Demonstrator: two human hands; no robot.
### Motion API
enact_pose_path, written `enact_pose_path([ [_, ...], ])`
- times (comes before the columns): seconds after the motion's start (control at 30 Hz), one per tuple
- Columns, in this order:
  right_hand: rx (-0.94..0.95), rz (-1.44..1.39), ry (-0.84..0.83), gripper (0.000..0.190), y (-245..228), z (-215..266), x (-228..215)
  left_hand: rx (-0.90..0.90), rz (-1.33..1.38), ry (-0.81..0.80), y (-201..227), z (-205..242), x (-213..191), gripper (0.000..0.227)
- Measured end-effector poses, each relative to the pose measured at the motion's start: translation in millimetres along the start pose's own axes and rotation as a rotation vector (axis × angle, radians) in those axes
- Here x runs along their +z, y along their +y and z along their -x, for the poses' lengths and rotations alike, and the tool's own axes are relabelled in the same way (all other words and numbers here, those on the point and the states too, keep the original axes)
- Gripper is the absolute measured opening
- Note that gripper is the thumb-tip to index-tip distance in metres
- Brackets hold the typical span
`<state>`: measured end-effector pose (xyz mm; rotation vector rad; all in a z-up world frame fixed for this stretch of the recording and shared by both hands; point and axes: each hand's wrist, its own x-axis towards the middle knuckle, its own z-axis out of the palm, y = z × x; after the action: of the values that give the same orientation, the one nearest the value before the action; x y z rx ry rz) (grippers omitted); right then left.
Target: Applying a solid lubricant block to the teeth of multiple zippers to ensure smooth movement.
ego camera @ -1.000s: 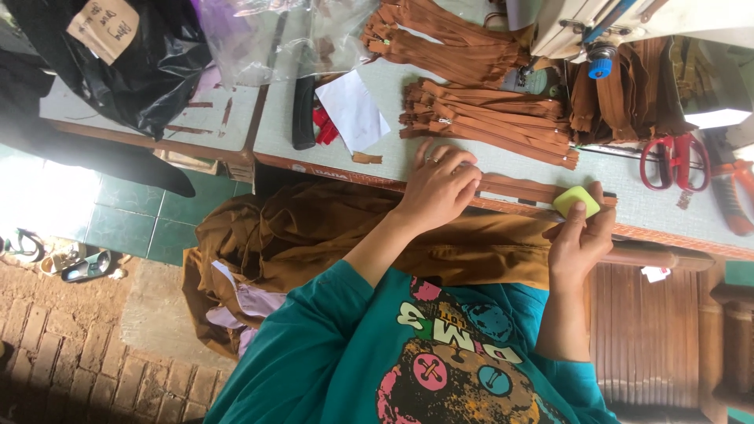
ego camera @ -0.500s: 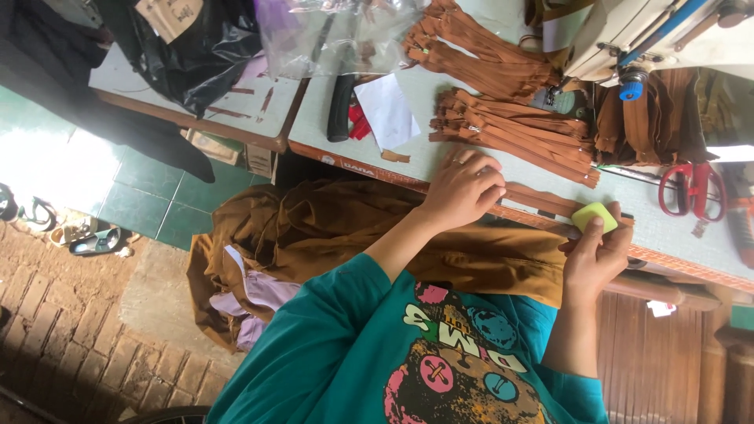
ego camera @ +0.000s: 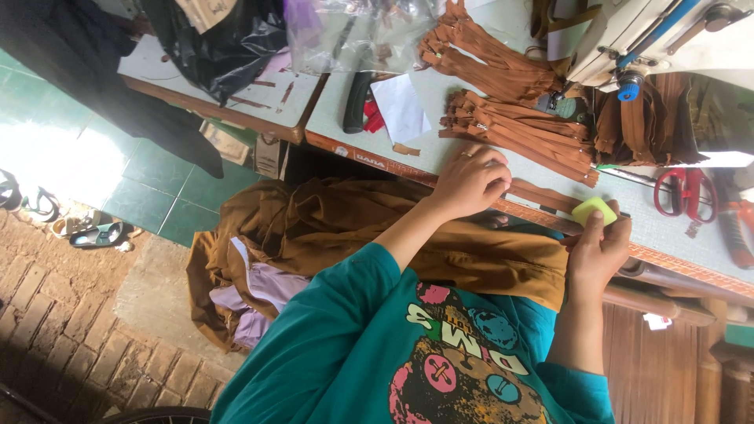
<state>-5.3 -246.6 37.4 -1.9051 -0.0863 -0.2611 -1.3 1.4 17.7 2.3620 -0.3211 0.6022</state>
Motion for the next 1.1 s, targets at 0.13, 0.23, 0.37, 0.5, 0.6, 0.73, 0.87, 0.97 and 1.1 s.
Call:
enact_pose_path([
  [0.13, -0.058, -0.011, 0.014, 0.037, 6.0, -2.8, 1.5, -0.041, -0.013, -0.048, -3.0, -0.1, 1.7, 0.021],
  [0.23, -0.14, -0.058, 0.008, 0.034, -0.1, 3.4, 2.0, 0.012, -0.004, -0.016, -5.7, 1.8, 4.3, 0.02],
  [0.37, -0.079, -0.093, -0.006, 0.031, 12.0, 1.6, 7.2, 0.057, -0.008, 0.007, -8.9, 0.4, 6.4, 0.016],
  [0.5, -0.226, -0.126, -0.058, 0.017, 15.9, -0.7, 17.0, 0.034, -0.124, 0.11, -35.6, -0.3, 47.1, 0.004],
  [0.6, -0.153, -0.049, -0.171, 0.018, 7.8, -15.3, 25.1, 0.015, -0.132, 0.09, -33.6, 1.0, 38.1, 0.009],
  [0.73, -0.205, 0.194, -0.259, 0.03, -13.0, -28.9, 41.1, 0.022, -0.108, 0.075, -30.7, 1.0, 34.4, 0.01],
  [0.87, -0.194, 0.374, -0.247, 0.031, -14.0, -37.3, 50.6, -0.02, -0.098, 0.023, -24.8, 1.3, 26.2, 0.01],
  [0.97, -0.197, 0.404, -0.268, 0.028, 0.4, -42.7, 57.8, -0.047, -0.091, -0.007, -25.6, 1.3, 26.4, 0.01],
  [1.1, -0.215, 0.354, -0.28, 0.026, -2.1, -42.2, 60.8, -0.063, -0.121, 0.007, -21.5, 3.1, 23.7, 0.011],
])
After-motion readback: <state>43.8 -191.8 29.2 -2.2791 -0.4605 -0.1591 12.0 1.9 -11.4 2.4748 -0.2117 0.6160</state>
